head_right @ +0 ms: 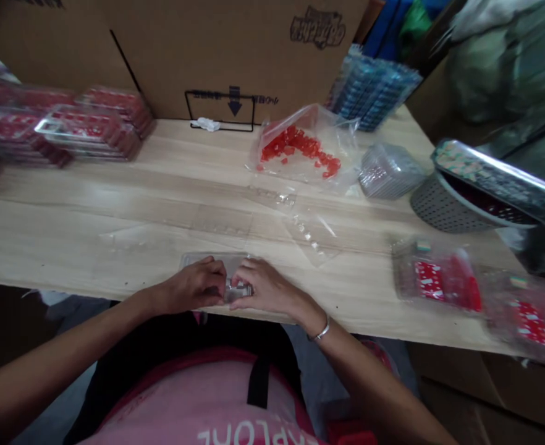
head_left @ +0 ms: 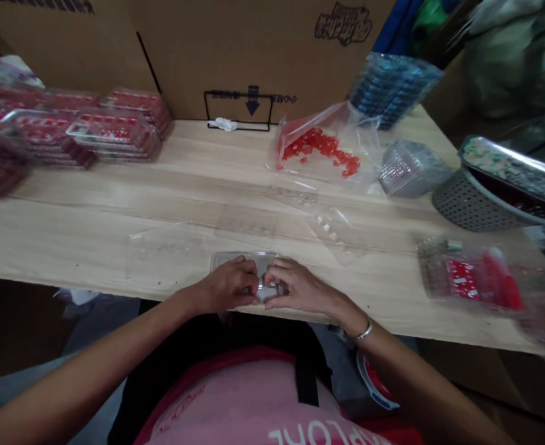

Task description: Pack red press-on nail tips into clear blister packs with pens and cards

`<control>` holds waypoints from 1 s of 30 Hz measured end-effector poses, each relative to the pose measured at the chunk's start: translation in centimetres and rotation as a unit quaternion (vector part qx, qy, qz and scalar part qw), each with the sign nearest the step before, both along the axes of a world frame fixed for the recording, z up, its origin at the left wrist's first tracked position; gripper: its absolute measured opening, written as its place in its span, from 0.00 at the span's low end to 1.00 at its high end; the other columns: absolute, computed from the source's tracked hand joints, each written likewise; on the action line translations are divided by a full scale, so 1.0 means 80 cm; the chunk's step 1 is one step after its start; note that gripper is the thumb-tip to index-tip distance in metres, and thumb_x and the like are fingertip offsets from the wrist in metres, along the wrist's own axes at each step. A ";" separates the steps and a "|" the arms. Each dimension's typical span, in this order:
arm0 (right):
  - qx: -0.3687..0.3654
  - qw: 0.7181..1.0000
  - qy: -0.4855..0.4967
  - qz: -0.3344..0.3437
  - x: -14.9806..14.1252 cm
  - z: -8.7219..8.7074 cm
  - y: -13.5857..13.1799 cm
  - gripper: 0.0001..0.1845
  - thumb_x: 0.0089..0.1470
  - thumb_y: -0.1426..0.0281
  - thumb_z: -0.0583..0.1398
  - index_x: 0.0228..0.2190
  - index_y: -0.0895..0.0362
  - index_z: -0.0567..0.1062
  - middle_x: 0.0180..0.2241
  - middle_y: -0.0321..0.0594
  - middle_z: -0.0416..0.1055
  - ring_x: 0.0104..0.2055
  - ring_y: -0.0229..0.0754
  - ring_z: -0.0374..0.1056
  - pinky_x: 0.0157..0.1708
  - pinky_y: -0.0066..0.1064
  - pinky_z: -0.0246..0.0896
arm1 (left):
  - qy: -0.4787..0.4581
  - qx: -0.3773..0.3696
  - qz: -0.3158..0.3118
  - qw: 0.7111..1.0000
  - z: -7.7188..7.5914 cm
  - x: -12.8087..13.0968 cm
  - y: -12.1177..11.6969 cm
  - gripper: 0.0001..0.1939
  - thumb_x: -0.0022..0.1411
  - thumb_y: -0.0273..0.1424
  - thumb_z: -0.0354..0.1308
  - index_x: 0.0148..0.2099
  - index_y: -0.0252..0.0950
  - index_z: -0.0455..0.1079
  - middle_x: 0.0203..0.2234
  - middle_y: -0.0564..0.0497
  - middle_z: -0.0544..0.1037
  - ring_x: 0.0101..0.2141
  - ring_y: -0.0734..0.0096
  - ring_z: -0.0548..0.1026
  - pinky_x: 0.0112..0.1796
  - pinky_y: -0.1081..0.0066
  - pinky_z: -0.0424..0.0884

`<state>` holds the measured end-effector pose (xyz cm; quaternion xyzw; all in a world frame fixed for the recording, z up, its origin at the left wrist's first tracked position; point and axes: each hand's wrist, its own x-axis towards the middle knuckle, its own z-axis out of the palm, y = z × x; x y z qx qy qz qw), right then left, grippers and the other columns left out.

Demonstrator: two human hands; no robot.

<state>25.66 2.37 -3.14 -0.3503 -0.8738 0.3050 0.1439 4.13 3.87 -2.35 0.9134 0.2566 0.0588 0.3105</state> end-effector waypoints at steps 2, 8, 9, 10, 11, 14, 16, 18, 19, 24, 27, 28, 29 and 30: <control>0.001 1.000 -0.008 0.005 0.001 0.001 0.000 0.17 0.43 0.61 0.69 0.32 0.56 0.72 0.31 0.35 0.67 0.36 0.40 0.62 0.35 0.29 0.54 | 0.001 0.006 -0.008 1.000 0.000 0.000 0.000 0.05 0.59 0.31 0.60 0.31 0.35 0.71 0.33 0.50 0.71 0.36 0.67 0.68 0.43 0.67 0.60; -0.013 0.999 0.000 0.032 0.006 0.000 0.006 0.10 0.48 0.69 0.67 0.33 0.56 0.71 0.31 0.33 0.65 0.34 0.38 0.60 0.35 0.28 0.53 | -0.013 0.008 0.001 1.000 -0.005 -0.004 0.000 0.04 0.58 0.30 0.61 0.32 0.35 0.72 0.34 0.50 0.70 0.37 0.67 0.67 0.42 0.68 0.61; -0.011 0.999 -0.003 0.037 0.006 -0.001 0.007 0.10 0.49 0.69 0.66 0.33 0.55 0.71 0.31 0.34 0.65 0.35 0.38 0.61 0.36 0.28 0.54 | -0.017 0.008 0.004 1.000 -0.006 -0.004 0.000 0.04 0.58 0.31 0.61 0.32 0.36 0.72 0.34 0.50 0.70 0.37 0.67 0.67 0.41 0.69 0.61; -0.008 0.999 -0.007 0.040 0.007 -0.001 0.007 0.10 0.50 0.69 0.66 0.33 0.55 0.71 0.32 0.34 0.65 0.35 0.39 0.61 0.36 0.29 0.54 | -0.020 0.009 0.004 1.000 -0.007 -0.005 0.000 0.04 0.58 0.31 0.61 0.32 0.36 0.72 0.34 0.50 0.70 0.37 0.67 0.67 0.41 0.69 0.61; -0.004 0.999 -0.012 0.041 0.007 -0.001 0.007 0.10 0.49 0.68 0.66 0.33 0.55 0.71 0.32 0.35 0.65 0.36 0.39 0.61 0.37 0.29 0.54 | -0.023 0.011 0.003 1.000 -0.008 -0.005 0.001 0.04 0.58 0.31 0.61 0.32 0.36 0.72 0.34 0.50 0.70 0.37 0.68 0.68 0.42 0.69 0.61; 0.004 0.999 -0.020 0.038 0.005 0.000 0.006 0.15 0.46 0.62 0.68 0.33 0.55 0.71 0.32 0.35 0.65 0.36 0.40 0.61 0.36 0.30 0.55 | -0.029 0.015 -0.004 0.999 -0.009 -0.005 0.001 0.05 0.58 0.32 0.61 0.32 0.36 0.72 0.34 0.50 0.71 0.37 0.67 0.68 0.43 0.68 0.61; 0.007 0.999 -0.024 0.035 0.003 0.002 0.005 0.16 0.46 0.61 0.68 0.32 0.55 0.71 0.31 0.35 0.64 0.35 0.40 0.61 0.36 0.30 0.55 | -0.034 0.017 -0.003 0.999 -0.009 -0.005 0.000 0.04 0.58 0.32 0.60 0.32 0.36 0.72 0.33 0.51 0.71 0.37 0.68 0.68 0.43 0.68 0.62; 0.007 0.999 -0.027 0.034 0.002 0.003 0.005 0.15 0.47 0.61 0.68 0.33 0.55 0.71 0.30 0.34 0.64 0.35 0.40 0.61 0.36 0.30 0.55 | -0.039 0.020 0.000 0.999 -0.009 -0.006 0.000 0.04 0.58 0.31 0.60 0.32 0.37 0.72 0.34 0.51 0.71 0.37 0.68 0.68 0.43 0.68 0.62; 0.005 0.999 -0.028 0.037 0.002 0.003 0.005 0.14 0.48 0.62 0.67 0.33 0.55 0.71 0.30 0.34 0.64 0.35 0.40 0.61 0.36 0.30 0.55 | -0.042 0.021 0.001 0.999 -0.009 -0.006 -0.001 0.04 0.58 0.31 0.61 0.32 0.37 0.72 0.34 0.51 0.71 0.37 0.69 0.68 0.43 0.68 0.62; 0.003 0.999 -0.027 0.047 0.007 0.002 0.010 0.11 0.51 0.65 0.66 0.34 0.55 0.71 0.32 0.35 0.65 0.36 0.39 0.61 0.36 0.29 0.56 | -0.045 0.023 0.001 0.999 -0.008 -0.006 -0.002 0.03 0.57 0.30 0.62 0.32 0.37 0.72 0.33 0.52 0.71 0.36 0.69 0.69 0.44 0.68 0.62; 0.033 0.996 -0.059 0.061 0.004 0.010 0.005 0.10 0.52 0.65 0.64 0.34 0.56 0.72 0.32 0.37 0.65 0.36 0.40 0.61 0.36 0.30 0.57 | -0.040 0.024 0.003 0.999 -0.007 -0.005 0.000 0.03 0.57 0.31 0.62 0.32 0.37 0.72 0.33 0.52 0.71 0.36 0.69 0.69 0.43 0.68 0.63; 0.058 0.993 -0.078 0.069 0.000 0.015 0.000 0.09 0.53 0.65 0.63 0.34 0.57 0.72 0.33 0.38 0.65 0.36 0.41 0.61 0.37 0.31 0.57 | -0.039 0.026 0.004 0.999 -0.006 -0.004 0.001 0.04 0.57 0.31 0.61 0.32 0.37 0.72 0.32 0.51 0.72 0.36 0.69 0.70 0.43 0.68 0.63; 0.091 0.988 -0.102 0.077 -0.005 0.020 -0.007 0.07 0.54 0.66 0.62 0.33 0.57 0.72 0.33 0.39 0.65 0.37 0.42 0.61 0.39 0.34 0.57 | -0.037 0.031 0.003 0.999 -0.006 -0.004 0.000 0.04 0.58 0.32 0.61 0.31 0.37 0.72 0.32 0.51 0.72 0.36 0.68 0.70 0.43 0.68 0.64; 0.130 0.980 -0.126 0.084 -0.010 0.025 -0.015 0.04 0.55 0.69 0.61 0.33 0.57 0.72 0.34 0.40 0.66 0.38 0.43 0.61 0.41 0.36 0.56 | -0.034 0.042 0.003 0.999 -0.005 -0.004 -0.002 0.06 0.58 0.32 0.60 0.31 0.36 0.71 0.32 0.50 0.72 0.36 0.68 0.70 0.43 0.68 0.64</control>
